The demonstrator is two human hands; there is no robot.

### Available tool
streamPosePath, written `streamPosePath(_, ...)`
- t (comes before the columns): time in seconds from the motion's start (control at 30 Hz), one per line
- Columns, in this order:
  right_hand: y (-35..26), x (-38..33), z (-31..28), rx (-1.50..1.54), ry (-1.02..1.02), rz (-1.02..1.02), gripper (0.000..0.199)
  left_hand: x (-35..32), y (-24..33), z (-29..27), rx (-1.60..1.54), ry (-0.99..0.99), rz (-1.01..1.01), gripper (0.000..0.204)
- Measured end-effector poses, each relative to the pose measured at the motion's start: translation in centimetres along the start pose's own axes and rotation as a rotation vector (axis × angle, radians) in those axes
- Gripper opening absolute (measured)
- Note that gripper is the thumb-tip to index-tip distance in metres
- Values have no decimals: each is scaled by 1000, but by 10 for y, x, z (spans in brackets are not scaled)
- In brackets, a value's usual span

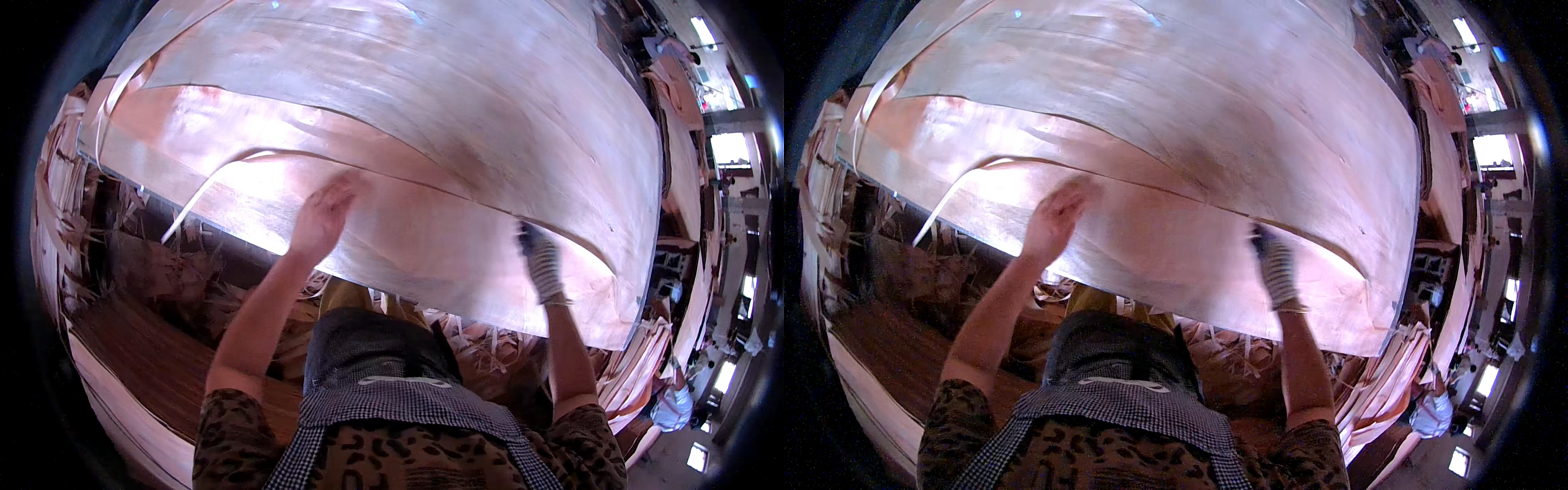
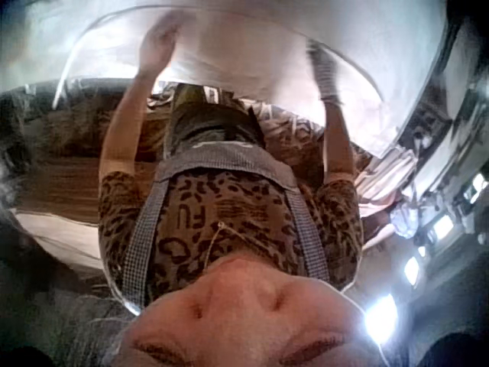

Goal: The person cuts thin strips of wood veneer with a knife and applies small pieces of tape to the wood surfaces while standing at a large stack.

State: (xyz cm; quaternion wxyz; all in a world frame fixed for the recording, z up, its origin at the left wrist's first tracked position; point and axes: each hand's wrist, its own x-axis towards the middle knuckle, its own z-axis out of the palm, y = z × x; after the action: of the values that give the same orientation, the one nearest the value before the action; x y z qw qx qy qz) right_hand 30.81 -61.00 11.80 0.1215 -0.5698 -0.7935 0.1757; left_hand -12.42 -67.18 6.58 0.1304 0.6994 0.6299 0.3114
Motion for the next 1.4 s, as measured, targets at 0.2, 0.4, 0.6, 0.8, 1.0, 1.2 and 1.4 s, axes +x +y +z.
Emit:
streamPosePath(0.2,-153,37,87,137,-322,-265,23,-5,-11,-2,202,198,-194,43)
streamPosePath(0.4,-256,100,157,-216,-333,-319,20,1,-9,0,24,217,-256,44)
streamPosePath(0.6,-216,53,154,-209,-536,-300,32,-6,-8,4,191,111,-319,61)
streamPosePath(0.8,-127,48,56,-369,-703,-161,27,-2,10,9,272,39,-443,88)
streamPosePath(1.0,-15,45,-4,-512,-505,-468,13,-2,5,8,272,70,-445,90)
streamPosePath(1.2,-199,125,116,-207,-474,-699,9,4,12,8,101,140,-487,103)
streamPosePath(1.4,-188,131,124,-165,-666,-285,26,6,19,12,164,77,-483,99)
